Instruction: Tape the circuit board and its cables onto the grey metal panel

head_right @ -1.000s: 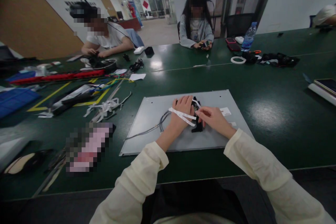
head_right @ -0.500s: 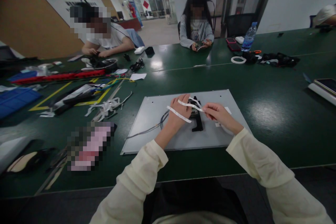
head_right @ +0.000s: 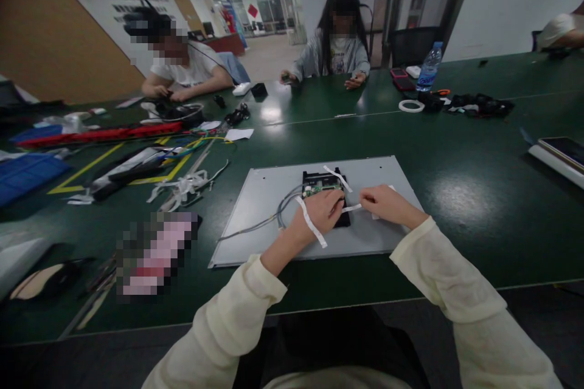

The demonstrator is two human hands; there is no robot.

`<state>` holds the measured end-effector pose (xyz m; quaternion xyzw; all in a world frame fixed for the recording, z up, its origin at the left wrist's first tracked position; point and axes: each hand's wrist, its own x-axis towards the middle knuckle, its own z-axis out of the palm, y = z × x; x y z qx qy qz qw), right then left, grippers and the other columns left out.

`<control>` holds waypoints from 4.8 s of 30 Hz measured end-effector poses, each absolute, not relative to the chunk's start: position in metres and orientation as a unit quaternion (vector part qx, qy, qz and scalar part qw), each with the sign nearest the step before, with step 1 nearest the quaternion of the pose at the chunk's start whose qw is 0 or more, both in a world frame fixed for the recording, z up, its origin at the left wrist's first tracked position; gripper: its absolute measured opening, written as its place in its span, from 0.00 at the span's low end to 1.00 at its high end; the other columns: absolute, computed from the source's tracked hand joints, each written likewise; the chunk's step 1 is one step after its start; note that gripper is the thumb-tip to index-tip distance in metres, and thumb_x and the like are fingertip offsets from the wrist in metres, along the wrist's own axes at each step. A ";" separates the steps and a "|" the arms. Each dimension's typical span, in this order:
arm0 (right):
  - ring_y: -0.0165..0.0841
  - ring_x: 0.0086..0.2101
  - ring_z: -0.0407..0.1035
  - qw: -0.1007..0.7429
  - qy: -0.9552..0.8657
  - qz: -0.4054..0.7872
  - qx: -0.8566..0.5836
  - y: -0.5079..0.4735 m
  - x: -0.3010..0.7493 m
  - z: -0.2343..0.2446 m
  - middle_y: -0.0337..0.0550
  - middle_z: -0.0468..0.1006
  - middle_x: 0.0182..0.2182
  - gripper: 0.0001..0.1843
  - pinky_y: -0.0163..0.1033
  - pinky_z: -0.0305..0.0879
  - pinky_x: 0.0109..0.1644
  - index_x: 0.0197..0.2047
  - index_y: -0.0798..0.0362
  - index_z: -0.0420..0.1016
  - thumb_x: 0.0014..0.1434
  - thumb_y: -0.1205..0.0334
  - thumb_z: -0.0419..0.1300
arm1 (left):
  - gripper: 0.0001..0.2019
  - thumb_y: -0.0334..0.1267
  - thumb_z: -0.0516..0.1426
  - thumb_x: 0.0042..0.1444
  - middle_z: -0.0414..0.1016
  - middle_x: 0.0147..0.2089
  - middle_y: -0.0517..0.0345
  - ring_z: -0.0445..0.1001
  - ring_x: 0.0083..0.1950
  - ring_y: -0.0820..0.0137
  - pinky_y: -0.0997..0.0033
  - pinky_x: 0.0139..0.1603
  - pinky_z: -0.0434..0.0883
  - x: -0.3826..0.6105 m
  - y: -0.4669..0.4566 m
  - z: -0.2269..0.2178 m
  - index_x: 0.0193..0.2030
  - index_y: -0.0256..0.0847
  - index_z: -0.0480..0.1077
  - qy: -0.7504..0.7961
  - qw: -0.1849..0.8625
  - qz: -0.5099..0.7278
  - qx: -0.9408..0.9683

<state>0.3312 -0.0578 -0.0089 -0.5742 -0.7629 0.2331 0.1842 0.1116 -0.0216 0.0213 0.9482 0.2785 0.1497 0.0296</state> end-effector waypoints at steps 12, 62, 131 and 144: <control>0.27 0.23 0.63 0.135 -0.777 0.152 -0.595 -0.061 0.327 -0.007 0.38 0.72 0.21 0.13 0.34 0.50 0.30 0.26 0.52 0.67 0.60 0.58 0.52 | 0.08 0.31 0.48 0.61 0.75 0.36 0.52 0.77 0.37 0.64 0.70 0.31 0.68 0.115 -0.032 0.024 0.47 0.38 0.62 0.288 0.020 0.038 0.957; 0.37 0.27 0.70 0.038 -0.746 -0.053 -0.663 -0.074 0.295 0.004 0.49 0.78 0.28 0.21 0.38 0.44 0.29 0.34 0.53 0.73 0.63 0.47 0.49 | 0.09 0.32 0.50 0.59 0.76 0.32 0.53 0.76 0.34 0.64 0.68 0.35 0.70 0.107 -0.013 0.017 0.46 0.39 0.65 0.270 0.050 0.034 0.961; 0.35 0.42 0.67 0.246 -0.871 -0.127 -0.406 -0.033 0.185 -0.004 0.48 0.77 0.40 0.08 0.40 0.61 0.46 0.39 0.56 0.77 0.64 0.68 0.56 | 0.08 0.31 0.52 0.54 0.77 0.33 0.54 0.73 0.36 0.66 0.72 0.33 0.62 0.024 0.055 0.029 0.36 0.41 0.72 0.535 0.040 0.135 0.833; 0.37 0.50 0.69 0.218 -0.889 -0.076 -0.394 -0.032 0.181 -0.009 0.52 0.78 0.43 0.10 0.44 0.59 0.59 0.40 0.58 0.77 0.64 0.69 0.53 | 0.06 0.28 0.54 0.51 0.74 0.34 0.55 0.71 0.35 0.69 0.73 0.37 0.65 0.021 0.067 0.011 0.35 0.38 0.70 0.442 0.096 0.120 0.884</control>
